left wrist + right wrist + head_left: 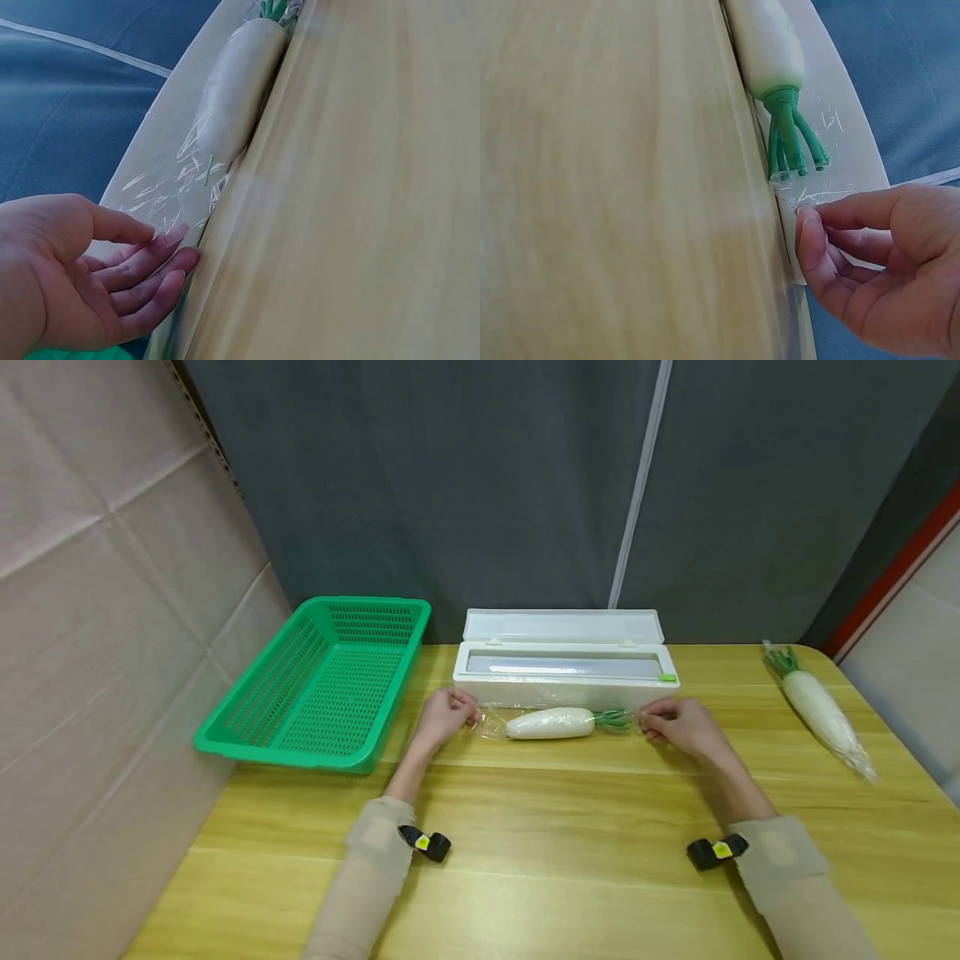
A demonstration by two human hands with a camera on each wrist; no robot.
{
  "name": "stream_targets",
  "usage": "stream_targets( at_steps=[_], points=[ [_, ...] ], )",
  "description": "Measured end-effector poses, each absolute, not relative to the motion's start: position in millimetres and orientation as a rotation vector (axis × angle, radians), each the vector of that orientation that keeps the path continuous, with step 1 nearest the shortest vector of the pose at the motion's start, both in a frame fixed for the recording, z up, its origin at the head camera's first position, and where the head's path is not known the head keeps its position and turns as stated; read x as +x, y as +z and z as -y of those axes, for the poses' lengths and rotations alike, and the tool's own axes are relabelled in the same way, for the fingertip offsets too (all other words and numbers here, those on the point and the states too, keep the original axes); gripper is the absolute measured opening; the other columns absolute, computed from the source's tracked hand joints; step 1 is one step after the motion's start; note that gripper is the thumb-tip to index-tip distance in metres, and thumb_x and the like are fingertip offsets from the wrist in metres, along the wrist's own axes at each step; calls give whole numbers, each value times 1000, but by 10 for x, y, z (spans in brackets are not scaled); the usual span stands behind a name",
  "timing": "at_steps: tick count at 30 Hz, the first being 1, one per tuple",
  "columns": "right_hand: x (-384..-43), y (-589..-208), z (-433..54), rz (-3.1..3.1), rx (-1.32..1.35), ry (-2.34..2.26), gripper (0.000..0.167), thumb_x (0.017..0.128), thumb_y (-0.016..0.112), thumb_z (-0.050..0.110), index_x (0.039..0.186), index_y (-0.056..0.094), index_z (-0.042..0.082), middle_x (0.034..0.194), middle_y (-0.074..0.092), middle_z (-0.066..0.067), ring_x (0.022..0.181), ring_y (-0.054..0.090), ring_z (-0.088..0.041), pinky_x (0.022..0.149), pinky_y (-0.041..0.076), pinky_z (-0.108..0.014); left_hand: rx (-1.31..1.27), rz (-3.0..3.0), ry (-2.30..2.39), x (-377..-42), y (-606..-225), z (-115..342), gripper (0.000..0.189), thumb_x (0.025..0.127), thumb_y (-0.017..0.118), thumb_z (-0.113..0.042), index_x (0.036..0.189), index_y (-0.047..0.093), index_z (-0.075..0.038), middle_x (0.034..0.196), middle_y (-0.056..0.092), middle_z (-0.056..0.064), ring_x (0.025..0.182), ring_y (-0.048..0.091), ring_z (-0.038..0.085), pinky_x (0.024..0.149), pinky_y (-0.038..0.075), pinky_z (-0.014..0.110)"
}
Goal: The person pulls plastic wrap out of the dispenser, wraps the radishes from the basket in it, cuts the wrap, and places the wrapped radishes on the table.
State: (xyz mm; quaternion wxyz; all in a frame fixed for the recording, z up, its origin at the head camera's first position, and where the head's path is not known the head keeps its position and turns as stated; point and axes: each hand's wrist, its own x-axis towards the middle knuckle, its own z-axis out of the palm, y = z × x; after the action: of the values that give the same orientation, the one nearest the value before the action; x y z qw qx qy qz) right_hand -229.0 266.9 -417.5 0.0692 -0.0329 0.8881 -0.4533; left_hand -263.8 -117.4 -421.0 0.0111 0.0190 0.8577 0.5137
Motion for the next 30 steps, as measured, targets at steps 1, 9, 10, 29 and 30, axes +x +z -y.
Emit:
stream_targets(
  at_steps=[1,9,10,29,30],
  points=[
    [-2293,-4174,-2677,-2662,-93,-1367,30,104,56,11,118,63,-15,94,71,-14,75,66,-11,66,57,-25,47,-2657,1619,-2636,-4206,1170,5,95,64,-3,95,66,2,79,73,10,72,68,20,64,47,24],
    [-2263,-4105,-2698,-2635,-129,-1417,34,106,54,16,116,63,-15,93,69,-12,75,64,-10,66,55,-25,2,-2541,1725,-2627,-4185,1164,9,93,63,0,98,65,6,82,70,13,70,65,17,66,55,26],
    [-2254,-4095,-2701,-2650,-137,-1407,33,105,56,16,115,64,-14,93,69,-13,75,63,-11,66,55,-25,-2,-2530,1735,-2623,-4181,1164,9,93,63,0,98,65,7,83,70,14,71,65,17,66,55,27],
    [-2217,-4092,-2590,-2644,101,-1616,35,103,58,17,118,61,-14,95,71,-3,79,63,1,75,56,-21,-93,-2286,1907,-2593,-4149,1081,9,101,53,1,106,54,7,87,61,15,70,62,18,69,59,28],
    [-2217,-4089,-2578,-2618,115,-1645,34,103,58,15,118,60,-15,93,71,-2,78,63,2,75,56,-21,-100,-2269,1916,-2591,-4150,1078,8,101,53,1,107,53,7,86,60,14,69,61,17,68,59,28]
  ],
)
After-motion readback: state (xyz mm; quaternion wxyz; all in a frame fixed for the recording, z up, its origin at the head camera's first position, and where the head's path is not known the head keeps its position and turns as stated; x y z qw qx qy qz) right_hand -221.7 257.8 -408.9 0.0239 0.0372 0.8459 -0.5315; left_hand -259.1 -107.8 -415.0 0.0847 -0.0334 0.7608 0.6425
